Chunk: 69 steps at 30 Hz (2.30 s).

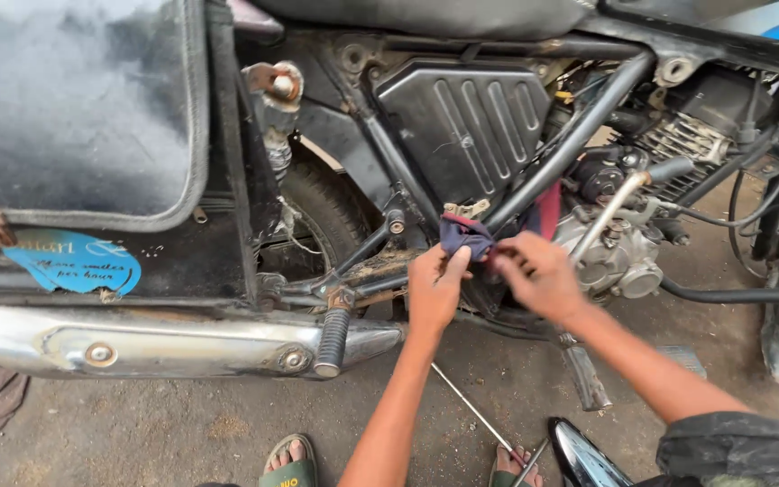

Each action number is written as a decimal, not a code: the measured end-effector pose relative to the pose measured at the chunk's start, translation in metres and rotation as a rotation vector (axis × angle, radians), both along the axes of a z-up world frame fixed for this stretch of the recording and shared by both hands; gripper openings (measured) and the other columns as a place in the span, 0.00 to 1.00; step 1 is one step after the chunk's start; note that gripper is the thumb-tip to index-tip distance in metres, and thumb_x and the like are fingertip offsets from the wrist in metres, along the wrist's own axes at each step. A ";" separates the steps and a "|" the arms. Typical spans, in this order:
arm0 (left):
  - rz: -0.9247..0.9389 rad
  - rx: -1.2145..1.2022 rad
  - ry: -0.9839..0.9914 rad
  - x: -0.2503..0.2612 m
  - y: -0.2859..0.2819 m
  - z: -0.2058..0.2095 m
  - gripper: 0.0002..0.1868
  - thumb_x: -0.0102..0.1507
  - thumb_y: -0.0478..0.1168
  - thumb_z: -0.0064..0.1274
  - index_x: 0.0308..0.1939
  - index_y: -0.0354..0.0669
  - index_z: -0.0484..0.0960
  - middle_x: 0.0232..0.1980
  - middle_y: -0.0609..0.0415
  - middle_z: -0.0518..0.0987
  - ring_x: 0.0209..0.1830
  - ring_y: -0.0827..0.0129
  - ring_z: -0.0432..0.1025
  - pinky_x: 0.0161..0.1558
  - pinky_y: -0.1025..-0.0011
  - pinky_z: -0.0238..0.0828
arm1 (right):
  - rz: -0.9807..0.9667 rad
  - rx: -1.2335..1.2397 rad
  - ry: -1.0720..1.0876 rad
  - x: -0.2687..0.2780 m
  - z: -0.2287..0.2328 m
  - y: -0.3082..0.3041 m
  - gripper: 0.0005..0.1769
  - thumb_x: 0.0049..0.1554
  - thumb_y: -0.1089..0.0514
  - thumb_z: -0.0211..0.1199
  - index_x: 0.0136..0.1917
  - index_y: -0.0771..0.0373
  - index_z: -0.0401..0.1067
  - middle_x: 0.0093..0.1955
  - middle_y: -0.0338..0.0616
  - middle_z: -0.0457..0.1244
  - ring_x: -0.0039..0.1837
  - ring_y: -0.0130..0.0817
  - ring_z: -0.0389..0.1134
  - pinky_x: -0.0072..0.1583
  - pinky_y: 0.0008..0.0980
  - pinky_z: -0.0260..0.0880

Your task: Cleaning and inspecting the side panel and air filter compartment of a motorcycle using a screwdriver and cloth.

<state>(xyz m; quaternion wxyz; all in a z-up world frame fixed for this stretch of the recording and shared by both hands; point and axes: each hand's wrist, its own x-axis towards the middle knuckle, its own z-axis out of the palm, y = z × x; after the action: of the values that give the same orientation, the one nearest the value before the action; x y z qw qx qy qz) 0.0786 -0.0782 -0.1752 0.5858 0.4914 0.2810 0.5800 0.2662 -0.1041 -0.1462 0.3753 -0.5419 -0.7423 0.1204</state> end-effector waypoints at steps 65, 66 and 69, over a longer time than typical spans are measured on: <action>0.594 0.982 1.037 -0.047 0.102 0.106 0.54 0.56 0.52 0.69 0.81 0.61 0.53 0.84 0.41 0.39 0.85 0.46 0.34 0.78 0.34 0.35 | -0.447 0.372 -0.154 -0.112 -0.044 0.003 0.26 0.56 0.68 0.62 0.68 0.70 0.67 0.59 0.63 0.59 0.65 0.61 0.61 0.66 0.50 0.64; 0.610 0.978 1.021 -0.047 0.101 0.108 0.53 0.56 0.51 0.70 0.80 0.63 0.55 0.84 0.43 0.39 0.85 0.48 0.35 0.79 0.35 0.37 | -0.440 0.300 0.063 -0.111 -0.066 -0.003 0.20 0.57 0.73 0.58 0.62 0.65 0.78 0.52 0.54 0.64 0.56 0.48 0.69 0.61 0.42 0.71; 0.617 0.955 1.014 -0.048 0.098 0.109 0.53 0.55 0.49 0.70 0.80 0.63 0.57 0.84 0.45 0.40 0.85 0.48 0.36 0.79 0.36 0.40 | -0.310 0.563 0.027 -0.108 -0.041 -0.023 0.13 0.50 0.72 0.65 0.49 0.67 0.80 0.48 0.50 0.69 0.54 0.46 0.71 0.57 0.38 0.71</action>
<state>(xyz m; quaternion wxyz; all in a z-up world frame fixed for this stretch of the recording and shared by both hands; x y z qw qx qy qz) 0.0310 0.0202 -0.0657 -0.0800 0.7969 0.3592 0.4792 0.1586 -0.1275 -0.1874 0.5342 -0.5218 -0.6499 -0.1411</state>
